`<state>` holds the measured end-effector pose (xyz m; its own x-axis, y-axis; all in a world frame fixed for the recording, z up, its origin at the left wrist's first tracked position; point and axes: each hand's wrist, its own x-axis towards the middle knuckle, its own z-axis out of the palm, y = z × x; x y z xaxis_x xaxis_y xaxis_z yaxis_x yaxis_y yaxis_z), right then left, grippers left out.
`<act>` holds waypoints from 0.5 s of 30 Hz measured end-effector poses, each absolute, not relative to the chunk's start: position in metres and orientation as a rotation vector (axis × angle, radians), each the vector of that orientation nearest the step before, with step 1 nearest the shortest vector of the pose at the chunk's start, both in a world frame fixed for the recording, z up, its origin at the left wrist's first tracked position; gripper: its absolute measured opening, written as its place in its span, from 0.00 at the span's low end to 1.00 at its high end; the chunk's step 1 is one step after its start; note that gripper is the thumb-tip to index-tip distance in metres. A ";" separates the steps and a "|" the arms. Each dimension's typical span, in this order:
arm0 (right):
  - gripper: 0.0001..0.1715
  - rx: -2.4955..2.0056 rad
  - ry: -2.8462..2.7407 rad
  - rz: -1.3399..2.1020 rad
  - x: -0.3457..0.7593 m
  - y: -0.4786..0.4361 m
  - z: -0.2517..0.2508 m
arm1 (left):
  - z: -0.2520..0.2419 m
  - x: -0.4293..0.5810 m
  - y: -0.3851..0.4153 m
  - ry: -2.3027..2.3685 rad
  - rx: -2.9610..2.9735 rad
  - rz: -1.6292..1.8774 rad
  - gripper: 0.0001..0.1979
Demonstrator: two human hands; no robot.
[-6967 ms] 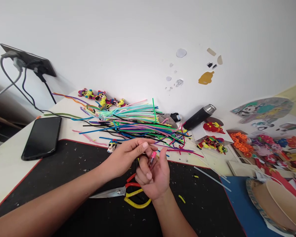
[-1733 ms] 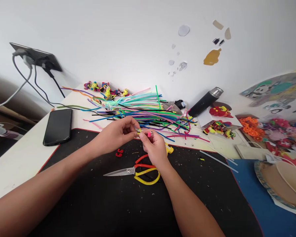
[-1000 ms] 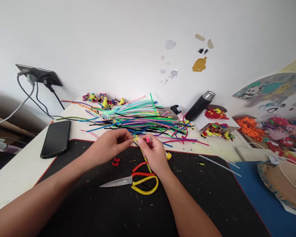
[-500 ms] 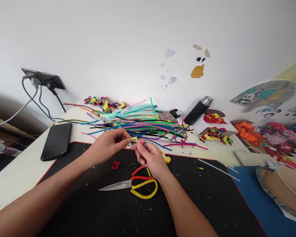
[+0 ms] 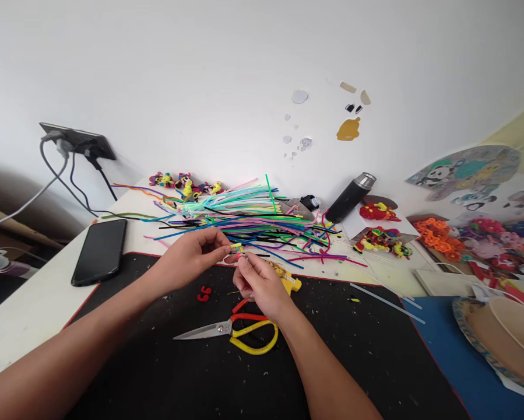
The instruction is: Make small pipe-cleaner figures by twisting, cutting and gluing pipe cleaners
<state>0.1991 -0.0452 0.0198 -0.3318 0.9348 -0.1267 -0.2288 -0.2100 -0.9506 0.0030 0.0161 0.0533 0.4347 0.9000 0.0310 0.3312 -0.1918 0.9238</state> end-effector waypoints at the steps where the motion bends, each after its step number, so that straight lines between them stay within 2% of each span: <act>1: 0.28 -0.960 -1.139 1.692 0.199 -0.045 0.020 | 0.053 0.003 0.016 1.071 1.754 0.757 0.18; 15: 0.28 -0.982 -1.149 1.680 0.199 -0.046 0.018 | 0.058 0.001 0.018 1.061 1.761 0.758 0.17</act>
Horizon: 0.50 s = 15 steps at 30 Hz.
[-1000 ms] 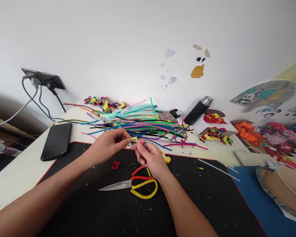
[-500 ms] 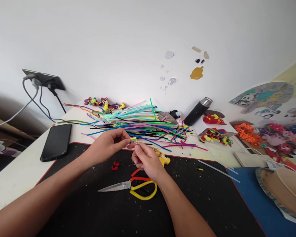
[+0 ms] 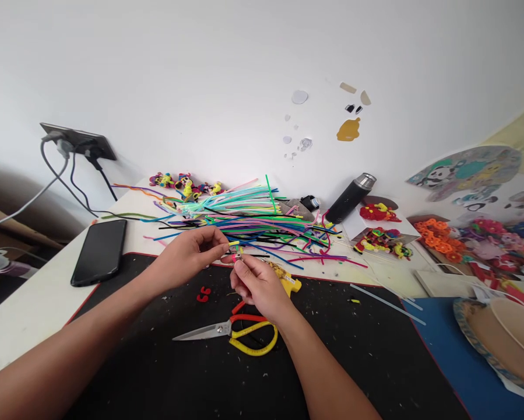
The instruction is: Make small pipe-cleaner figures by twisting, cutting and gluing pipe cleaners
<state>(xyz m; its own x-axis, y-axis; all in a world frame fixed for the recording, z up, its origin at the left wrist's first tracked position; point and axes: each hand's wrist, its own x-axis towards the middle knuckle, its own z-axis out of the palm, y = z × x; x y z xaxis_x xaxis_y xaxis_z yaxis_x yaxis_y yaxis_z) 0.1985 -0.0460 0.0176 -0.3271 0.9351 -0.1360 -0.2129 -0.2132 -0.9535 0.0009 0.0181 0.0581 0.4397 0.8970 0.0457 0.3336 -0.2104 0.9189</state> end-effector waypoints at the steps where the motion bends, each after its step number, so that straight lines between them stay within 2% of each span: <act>1: 0.28 -0.990 -1.138 1.672 0.198 -0.046 0.018 | 0.058 0.001 0.018 1.065 1.767 0.763 0.17; 15: 0.36 -1.110 -1.187 1.585 0.194 -0.047 0.007 | 0.058 0.004 0.016 1.075 1.784 0.751 0.18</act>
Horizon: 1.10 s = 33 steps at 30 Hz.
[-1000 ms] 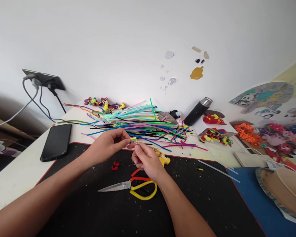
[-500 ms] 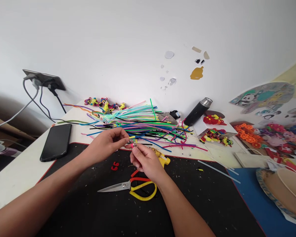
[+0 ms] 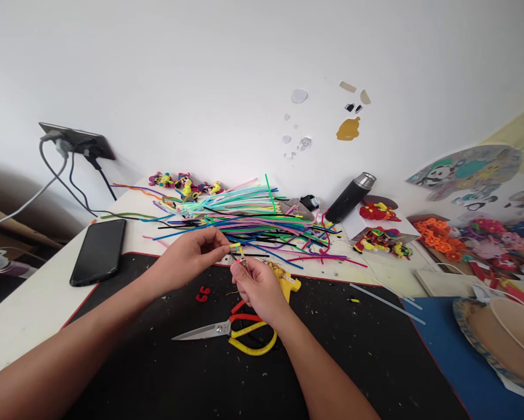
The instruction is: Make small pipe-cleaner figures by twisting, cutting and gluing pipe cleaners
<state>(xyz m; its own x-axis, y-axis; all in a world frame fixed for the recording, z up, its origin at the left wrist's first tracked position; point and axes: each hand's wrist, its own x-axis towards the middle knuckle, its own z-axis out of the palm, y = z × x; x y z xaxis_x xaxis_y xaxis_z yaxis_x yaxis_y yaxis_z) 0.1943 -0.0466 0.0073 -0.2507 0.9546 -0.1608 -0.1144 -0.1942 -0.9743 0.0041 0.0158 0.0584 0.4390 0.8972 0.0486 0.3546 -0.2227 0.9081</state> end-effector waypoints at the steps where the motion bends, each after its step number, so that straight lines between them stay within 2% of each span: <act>1: 0.36 -1.136 -1.216 1.546 0.195 -0.047 0.005 | 0.058 0.004 0.016 1.074 1.788 0.743 0.18; 12: 0.29 -1.234 -1.427 1.113 0.190 -0.050 0.008 | 0.059 0.007 0.009 1.080 1.841 0.701 0.16; 18: 0.29 -1.279 -1.369 1.116 0.193 -0.047 0.000 | 0.056 0.007 0.008 1.076 1.850 0.694 0.16; 25: 0.32 -1.161 -1.386 1.274 0.195 -0.047 -0.005 | 0.056 0.008 0.008 1.070 1.833 0.697 0.17; 33: 0.29 -1.278 -1.449 1.119 0.190 -0.049 0.005 | 0.057 0.007 0.009 1.064 1.830 0.674 0.14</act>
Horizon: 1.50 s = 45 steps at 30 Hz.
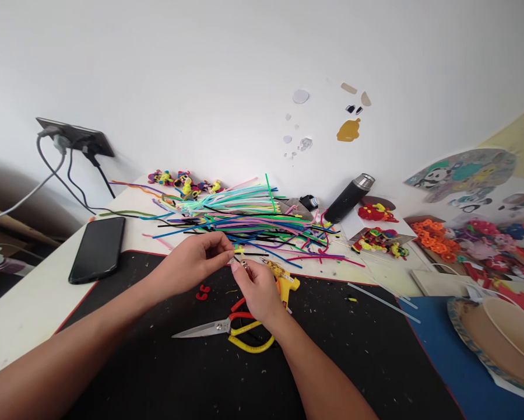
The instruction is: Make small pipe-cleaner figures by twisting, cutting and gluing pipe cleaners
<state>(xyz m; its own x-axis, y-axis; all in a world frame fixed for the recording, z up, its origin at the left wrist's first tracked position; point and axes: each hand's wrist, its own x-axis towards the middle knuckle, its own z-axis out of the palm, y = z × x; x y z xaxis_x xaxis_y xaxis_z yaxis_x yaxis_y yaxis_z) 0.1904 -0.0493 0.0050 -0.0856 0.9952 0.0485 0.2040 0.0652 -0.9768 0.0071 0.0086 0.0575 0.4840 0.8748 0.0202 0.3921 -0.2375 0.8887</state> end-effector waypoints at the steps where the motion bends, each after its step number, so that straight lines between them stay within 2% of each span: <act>1: 0.28 -1.296 -1.449 1.104 0.190 -0.049 0.005 | 0.057 0.007 0.008 1.063 1.829 0.670 0.14; 11: 0.25 -1.404 -1.447 1.014 0.191 -0.046 0.005 | 0.056 0.009 0.005 1.069 1.860 0.671 0.17; 28: 0.26 -1.457 -1.445 1.020 0.187 -0.045 0.001 | 0.055 0.011 0.003 1.089 1.936 0.623 0.13; 45: 0.22 -1.494 -1.560 0.919 0.187 -0.049 0.004 | 0.061 0.006 0.013 0.930 1.351 0.385 0.14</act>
<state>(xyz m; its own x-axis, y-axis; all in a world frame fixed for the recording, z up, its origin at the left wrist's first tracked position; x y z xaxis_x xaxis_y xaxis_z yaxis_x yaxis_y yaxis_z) 0.1868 -0.0488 0.0035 -0.0124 0.9987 0.0502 0.4400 0.0505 -0.8966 0.0057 0.0131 0.0608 0.6025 0.7202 -0.3439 0.2657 0.2253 0.9374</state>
